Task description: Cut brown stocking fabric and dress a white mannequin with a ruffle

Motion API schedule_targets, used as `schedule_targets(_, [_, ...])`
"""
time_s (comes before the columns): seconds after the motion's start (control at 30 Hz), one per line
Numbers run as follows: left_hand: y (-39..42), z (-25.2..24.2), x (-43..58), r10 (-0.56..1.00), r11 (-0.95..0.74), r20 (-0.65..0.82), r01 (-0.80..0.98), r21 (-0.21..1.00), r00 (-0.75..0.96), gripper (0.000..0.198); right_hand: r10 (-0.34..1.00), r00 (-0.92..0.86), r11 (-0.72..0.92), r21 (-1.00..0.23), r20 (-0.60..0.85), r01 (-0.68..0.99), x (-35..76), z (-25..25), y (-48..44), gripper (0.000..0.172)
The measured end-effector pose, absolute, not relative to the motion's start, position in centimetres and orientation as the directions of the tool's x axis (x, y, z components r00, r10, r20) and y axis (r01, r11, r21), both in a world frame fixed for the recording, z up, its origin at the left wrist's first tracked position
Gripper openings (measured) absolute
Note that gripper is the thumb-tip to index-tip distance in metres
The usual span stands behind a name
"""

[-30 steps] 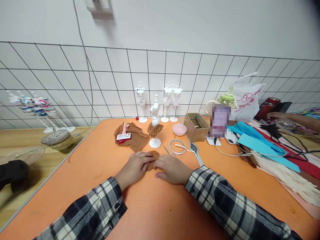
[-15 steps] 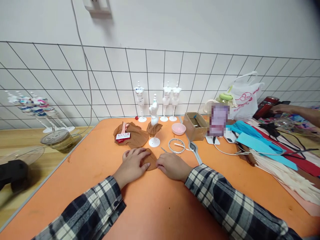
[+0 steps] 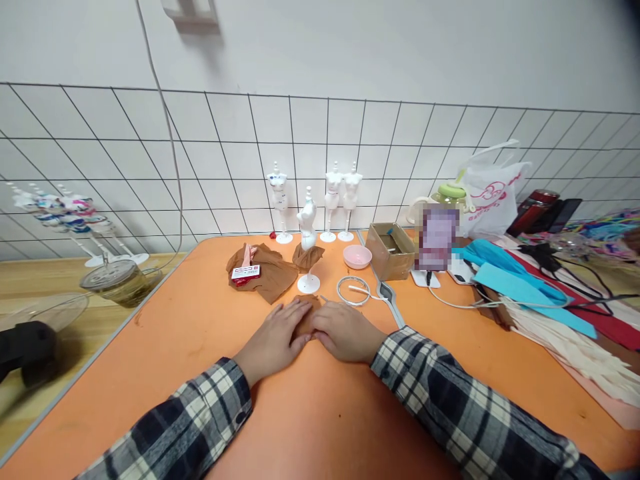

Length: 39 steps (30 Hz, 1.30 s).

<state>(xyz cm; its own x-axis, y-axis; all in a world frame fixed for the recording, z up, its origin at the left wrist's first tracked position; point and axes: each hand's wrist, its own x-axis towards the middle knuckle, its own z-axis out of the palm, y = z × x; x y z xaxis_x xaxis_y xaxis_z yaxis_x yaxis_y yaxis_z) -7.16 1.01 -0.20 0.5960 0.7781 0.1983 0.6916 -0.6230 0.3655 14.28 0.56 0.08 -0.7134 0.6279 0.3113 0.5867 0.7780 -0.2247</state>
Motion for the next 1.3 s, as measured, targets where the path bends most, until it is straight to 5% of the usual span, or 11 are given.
schedule_targets(0.17, [1.5, -0.8, -8.0, 0.811, -0.544, 0.016, 0.742, 0.392, 0.585, 0.070, 0.597, -0.769, 0.802, -0.174, 0.227, 0.571, 14.6, 0.4, 0.5, 0.016])
schedule_targets(0.4, [1.4, -1.1, -7.4, 0.854, -0.500, 0.121, 0.733, 0.461, 0.506, 0.029, 0.663, -0.681, 0.748, -0.232, 0.311, 0.622, 14.1, 0.4, 0.4, 0.017])
schedule_targets(0.7, [1.0, -1.1, -7.2, 0.847, -0.517, 0.091, 0.772, 0.369, 0.524, 0.054, 0.764, -0.599, 0.642, -0.187, 0.240, 0.744, 14.1, -0.4, 0.7, 0.024])
schedule_targets(0.9, [0.4, -0.7, -7.1, 0.857, -0.510, 0.026, 0.839, 0.188, 0.515, 0.073, 0.821, -0.517, 0.556, -0.134, 0.244, 0.820, 14.1, -0.3, 0.6, 0.046])
schedule_targets(1.17, [0.3, -1.3, -6.5, 0.902, -0.422, -0.024, 0.892, 0.165, 0.431, 0.062, 0.736, -0.624, 0.674, -0.367, 0.263, 0.641, 13.5, 0.1, 0.1, 0.006])
schedule_targets(1.3, [0.5, 0.0, -7.0, 0.842, -0.534, 0.224, 0.818, 0.213, 0.491, 0.049, 0.676, -0.704, 0.726, -0.354, 0.215, 0.589, 14.1, -0.4, 0.7, 0.005])
